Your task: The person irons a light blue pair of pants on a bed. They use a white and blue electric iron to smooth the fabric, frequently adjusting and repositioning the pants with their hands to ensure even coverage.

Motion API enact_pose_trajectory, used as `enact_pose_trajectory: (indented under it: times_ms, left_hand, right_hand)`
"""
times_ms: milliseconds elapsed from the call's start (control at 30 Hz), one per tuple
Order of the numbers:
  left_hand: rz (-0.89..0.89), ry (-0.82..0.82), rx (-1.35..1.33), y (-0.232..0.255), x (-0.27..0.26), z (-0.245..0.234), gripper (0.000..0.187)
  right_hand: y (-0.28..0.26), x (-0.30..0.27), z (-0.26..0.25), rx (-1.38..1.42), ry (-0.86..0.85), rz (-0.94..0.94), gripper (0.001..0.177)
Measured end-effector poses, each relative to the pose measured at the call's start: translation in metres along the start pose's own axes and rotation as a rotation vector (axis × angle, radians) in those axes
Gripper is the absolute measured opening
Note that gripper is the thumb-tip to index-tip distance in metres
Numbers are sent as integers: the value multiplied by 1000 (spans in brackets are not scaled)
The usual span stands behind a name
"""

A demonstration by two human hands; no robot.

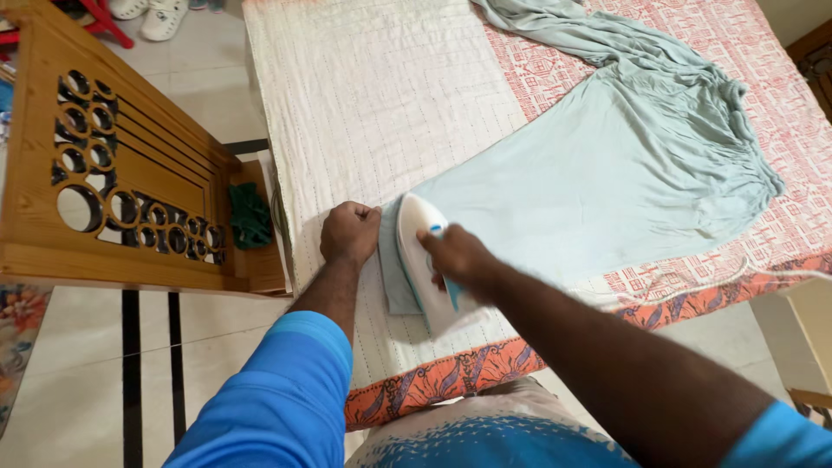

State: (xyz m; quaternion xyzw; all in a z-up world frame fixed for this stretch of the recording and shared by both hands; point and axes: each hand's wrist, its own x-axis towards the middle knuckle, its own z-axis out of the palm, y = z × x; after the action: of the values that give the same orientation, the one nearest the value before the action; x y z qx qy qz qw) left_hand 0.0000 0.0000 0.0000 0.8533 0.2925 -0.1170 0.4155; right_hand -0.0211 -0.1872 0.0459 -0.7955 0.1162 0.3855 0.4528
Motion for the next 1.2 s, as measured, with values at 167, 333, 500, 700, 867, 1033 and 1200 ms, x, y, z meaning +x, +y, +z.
enact_pose_trajectory:
  times_ms: [167, 333, 500, 700, 867, 1033, 1200]
  left_hand:
    - [27, -1, -35, -7, 3, 3, 26]
    - [47, 13, -16, -10, 10, 6, 27]
    - [108, 47, 8, -11, 12, 7, 28]
    - [125, 2, -77, -7, 5, -1, 28]
    - [-29, -102, -316, 5, -1, -11, 22]
    - [-41, -84, -274, 10, -5, -12, 20]
    - [14, -50, -247, 2, -2, -6, 22]
  right_hand:
    - [-16, -34, 11, 9, 74, 107, 53]
    - [-57, 4, -2, 92, 86, 83, 54]
    - [-47, -7, 1, -84, 91, 81, 58]
    - [-12, -49, 15, -210, 87, 85, 53]
    - [-40, -18, -1, -251, 70, 30, 59]
    - [-45, -13, -11, -267, 77, -2, 60]
    - [-14, -27, -15, -373, 64, 14, 59]
